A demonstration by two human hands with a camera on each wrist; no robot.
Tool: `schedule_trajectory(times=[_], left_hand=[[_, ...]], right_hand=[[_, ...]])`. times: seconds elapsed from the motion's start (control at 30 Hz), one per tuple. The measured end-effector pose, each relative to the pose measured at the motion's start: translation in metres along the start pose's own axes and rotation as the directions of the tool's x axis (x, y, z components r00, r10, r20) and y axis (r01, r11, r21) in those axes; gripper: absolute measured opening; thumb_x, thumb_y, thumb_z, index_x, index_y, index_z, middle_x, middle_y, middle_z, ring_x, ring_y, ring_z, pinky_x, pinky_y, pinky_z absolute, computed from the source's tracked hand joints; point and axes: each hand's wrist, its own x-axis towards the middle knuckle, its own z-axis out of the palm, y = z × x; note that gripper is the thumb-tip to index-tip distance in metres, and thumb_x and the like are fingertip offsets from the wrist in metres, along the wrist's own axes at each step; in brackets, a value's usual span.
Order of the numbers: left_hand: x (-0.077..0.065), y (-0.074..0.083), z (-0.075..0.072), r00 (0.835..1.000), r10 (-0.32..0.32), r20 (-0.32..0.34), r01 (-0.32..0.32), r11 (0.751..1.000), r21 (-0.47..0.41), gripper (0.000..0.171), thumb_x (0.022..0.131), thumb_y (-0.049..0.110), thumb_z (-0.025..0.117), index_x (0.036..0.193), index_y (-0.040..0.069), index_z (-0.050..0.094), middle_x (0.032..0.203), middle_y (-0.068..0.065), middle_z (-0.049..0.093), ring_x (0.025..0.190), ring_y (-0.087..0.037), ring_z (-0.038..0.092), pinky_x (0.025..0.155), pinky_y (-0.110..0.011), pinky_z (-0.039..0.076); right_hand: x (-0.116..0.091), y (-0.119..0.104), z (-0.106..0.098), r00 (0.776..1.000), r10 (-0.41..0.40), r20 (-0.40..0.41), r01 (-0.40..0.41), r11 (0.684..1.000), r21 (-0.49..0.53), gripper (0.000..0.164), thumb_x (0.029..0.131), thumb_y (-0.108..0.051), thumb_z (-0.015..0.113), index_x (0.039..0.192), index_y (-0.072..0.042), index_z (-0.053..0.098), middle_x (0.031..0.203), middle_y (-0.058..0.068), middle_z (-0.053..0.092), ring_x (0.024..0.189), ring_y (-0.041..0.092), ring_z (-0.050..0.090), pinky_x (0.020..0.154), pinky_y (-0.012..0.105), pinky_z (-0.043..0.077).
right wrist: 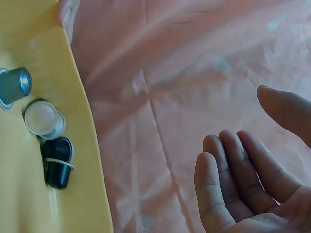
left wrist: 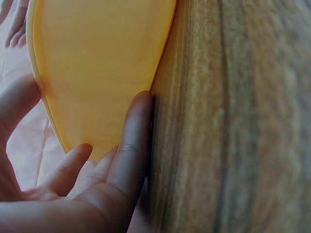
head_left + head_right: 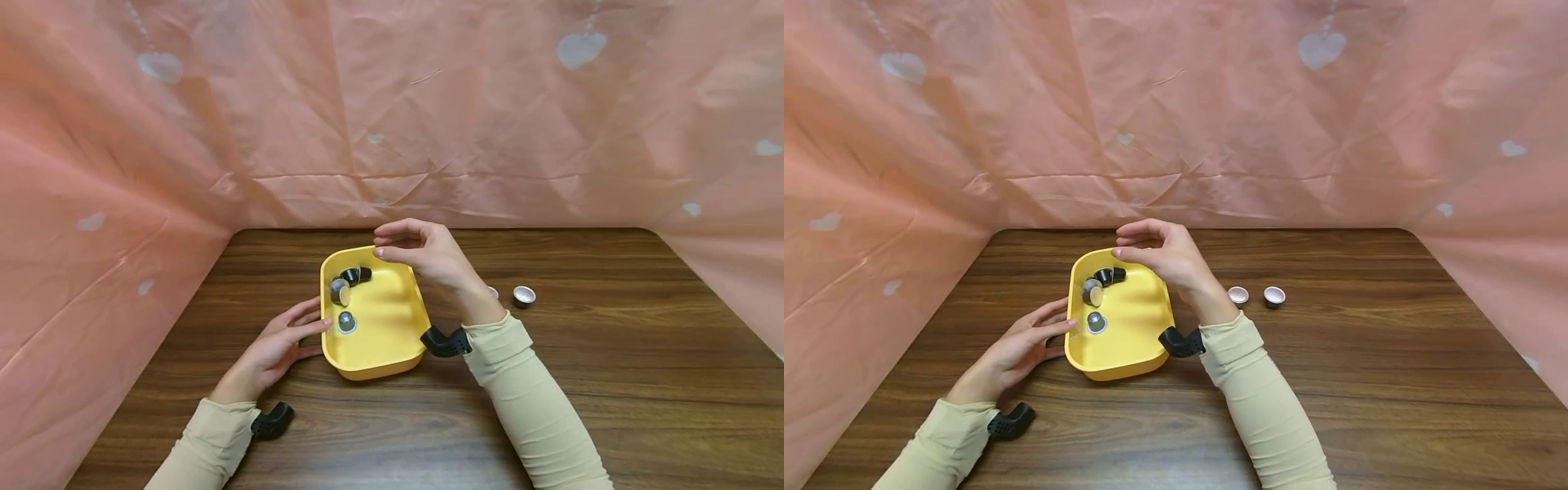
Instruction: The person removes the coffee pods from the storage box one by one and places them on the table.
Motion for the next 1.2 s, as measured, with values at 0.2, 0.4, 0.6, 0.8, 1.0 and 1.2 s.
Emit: schedule_trajectory(times=[0.2,0.4,0.6,0.8,1.0,1.2], left_hand=[[0.001,-0.002,0.005,1.0,0.003,0.001,-0.003,1.0,0.001,0.073,0.105,0.018,0.069,0.168,0.013,0.033,0.169,-0.017,0.042,0.134,-0.018,0.058,0.107,-0.045,0.057],[0.001,-0.004,0.01,1.0,0.008,0.006,-0.008,1.0,-0.009,0.071,0.105,0.017,0.069,0.167,0.013,0.035,0.168,-0.017,0.044,0.133,-0.018,0.06,0.106,-0.046,0.057],[-0.001,-0.004,0.012,1.0,0.005,0.006,-0.005,1.0,-0.012,0.072,0.104,0.017,0.07,0.168,0.013,0.035,0.167,-0.017,0.044,0.134,-0.019,0.06,0.106,-0.045,0.057],[-0.001,-0.003,0.014,1.0,0.009,0.01,-0.009,1.0,-0.014,0.071,0.104,0.017,0.069,0.167,0.013,0.036,0.167,-0.018,0.044,0.131,-0.019,0.061,0.106,-0.045,0.058],[-0.002,-0.001,0.014,1.0,0.017,0.015,-0.017,1.0,-0.009,0.073,0.104,0.018,0.069,0.168,0.011,0.034,0.168,-0.019,0.043,0.13,-0.018,0.062,0.105,-0.044,0.058],[-0.002,-0.002,0.013,1.0,0.015,0.013,-0.015,1.0,-0.01,0.073,0.105,0.017,0.068,0.168,0.011,0.033,0.168,-0.02,0.042,0.131,-0.018,0.061,0.105,-0.044,0.058]], right_hand=[[0.009,0.007,0.011,1.0,0.019,0.004,-0.019,1.0,-0.014,0.031,0.092,-0.011,0.085,0.122,-0.006,0.077,0.126,0.019,0.077,0.107,0.016,0.076,0.093,0.029,0.061],[0.016,0.014,0.019,1.0,0.028,0.012,-0.029,0.999,0.034,0.032,0.093,-0.004,0.083,0.124,0.0,0.076,0.116,0.014,0.081,0.097,0.01,0.077,0.092,0.025,0.061],[0.021,0.016,0.031,0.999,0.033,0.003,-0.033,0.999,0.043,0.032,0.091,-0.007,0.086,0.122,-0.004,0.077,0.12,0.013,0.08,0.102,0.013,0.077,0.092,0.024,0.059],[0.025,0.019,0.039,0.999,0.032,-0.004,-0.032,0.999,0.017,0.032,0.09,-0.008,0.086,0.121,-0.005,0.077,0.121,0.013,0.079,0.102,0.013,0.076,0.091,0.024,0.059],[0.028,0.027,0.042,0.999,0.039,-0.022,-0.04,0.998,-0.038,0.032,0.091,-0.008,0.086,0.121,-0.004,0.077,0.117,0.013,0.08,0.101,0.015,0.076,0.09,0.024,0.06],[0.032,0.031,0.049,0.998,0.028,-0.048,-0.038,0.972,-0.23,0.032,0.09,-0.014,0.087,0.12,-0.009,0.079,0.116,0.009,0.081,0.105,0.02,0.077,0.09,0.029,0.061]])
